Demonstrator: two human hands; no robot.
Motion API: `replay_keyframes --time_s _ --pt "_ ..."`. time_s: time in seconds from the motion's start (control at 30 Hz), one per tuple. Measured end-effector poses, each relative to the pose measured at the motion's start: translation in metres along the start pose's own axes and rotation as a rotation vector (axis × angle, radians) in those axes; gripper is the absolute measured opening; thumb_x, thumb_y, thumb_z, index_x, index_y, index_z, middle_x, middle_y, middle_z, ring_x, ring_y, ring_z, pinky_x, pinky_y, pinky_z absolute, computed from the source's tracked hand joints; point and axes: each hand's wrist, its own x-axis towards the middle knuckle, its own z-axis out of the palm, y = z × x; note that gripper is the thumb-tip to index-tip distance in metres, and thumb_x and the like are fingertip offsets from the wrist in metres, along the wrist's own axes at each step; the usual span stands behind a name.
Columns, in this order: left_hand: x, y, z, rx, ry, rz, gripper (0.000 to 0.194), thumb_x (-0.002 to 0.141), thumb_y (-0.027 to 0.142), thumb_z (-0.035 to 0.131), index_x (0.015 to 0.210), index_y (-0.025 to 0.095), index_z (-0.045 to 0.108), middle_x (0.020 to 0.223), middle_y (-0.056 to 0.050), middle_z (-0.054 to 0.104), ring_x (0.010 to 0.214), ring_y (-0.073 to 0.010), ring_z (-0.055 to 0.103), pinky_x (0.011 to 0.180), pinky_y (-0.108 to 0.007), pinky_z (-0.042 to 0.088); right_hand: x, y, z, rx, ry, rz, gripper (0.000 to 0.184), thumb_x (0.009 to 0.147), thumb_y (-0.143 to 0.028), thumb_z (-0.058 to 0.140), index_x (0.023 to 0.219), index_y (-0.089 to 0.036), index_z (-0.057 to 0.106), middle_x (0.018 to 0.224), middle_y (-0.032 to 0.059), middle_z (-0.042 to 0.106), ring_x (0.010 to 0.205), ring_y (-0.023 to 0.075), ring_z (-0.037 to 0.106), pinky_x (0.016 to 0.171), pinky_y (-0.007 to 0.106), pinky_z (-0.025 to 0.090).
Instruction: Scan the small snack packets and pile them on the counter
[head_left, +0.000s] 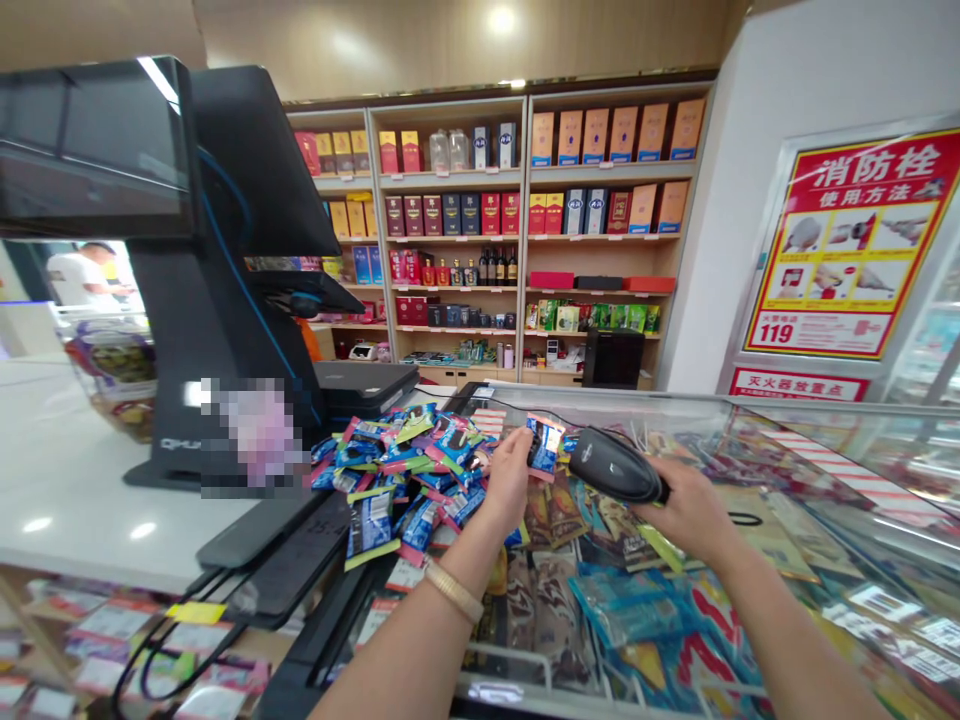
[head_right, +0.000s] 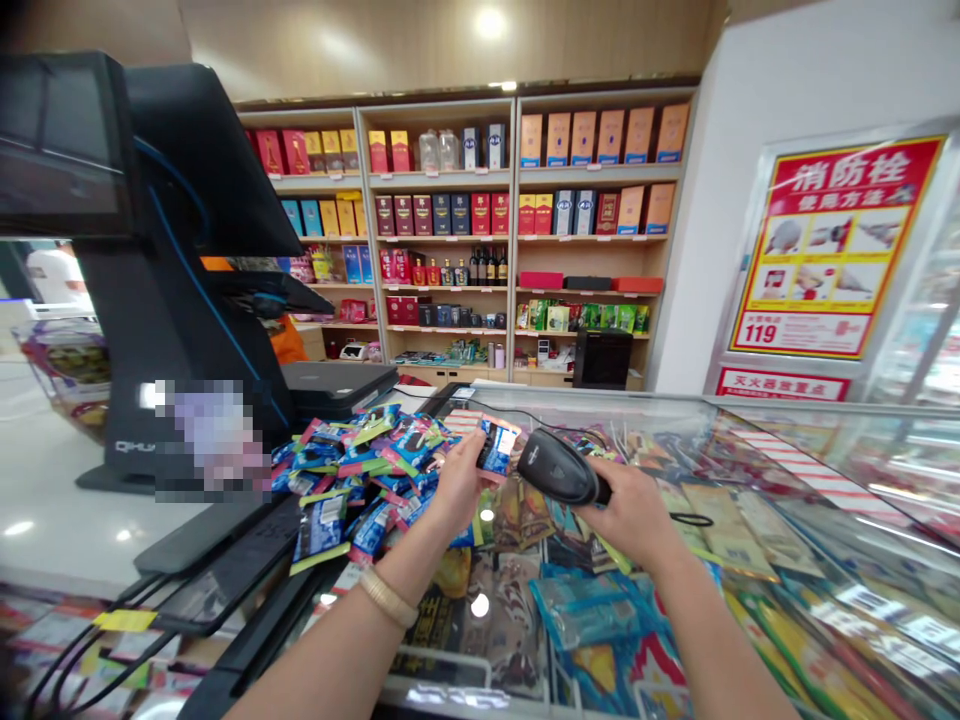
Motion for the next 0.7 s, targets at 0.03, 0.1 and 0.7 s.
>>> replay_keyframes --time_s 0.03,0.1,0.7 --pt "0.0 -0.001 0.0 0.031 -0.002 0.02 0.038 0.076 0.052 0.065 0.091 0.018 0.064 0.055 0.005 0.055 0.038 -0.0105 0.049 0.036 -0.021 0.035 0.0 0.001 0.001 -0.007 0.008 -0.002 0.027 0.073 -0.03 0.057 0.095 -0.022 0.07 0.09 0.006 0.075 0.079 0.0237 0.07 0.068 0.03 0.052" --pt "0.0 0.0 -0.001 0.139 0.011 0.147 0.036 0.078 0.048 0.065 0.097 0.018 0.068 0.065 0.001 0.062 0.049 -0.0135 0.057 0.045 -0.023 0.043 -0.002 0.004 0.003 -0.026 0.046 -0.001 0.028 0.071 -0.03 0.057 0.094 -0.022 0.07 0.088 0.0062 0.075 0.079 0.0238 0.07 0.068 0.03 0.053" --pt "0.002 0.071 -0.08 1.762 0.423 0.582 0.029 0.088 0.022 0.05 0.107 0.027 0.071 0.112 -0.011 0.064 0.103 -0.0297 0.057 0.089 -0.044 0.038 -0.011 0.041 0.015 -0.189 0.212 0.026 0.037 0.073 -0.04 0.056 0.101 -0.019 0.07 0.097 0.0104 0.075 0.084 0.0287 0.071 0.07 0.036 0.055"
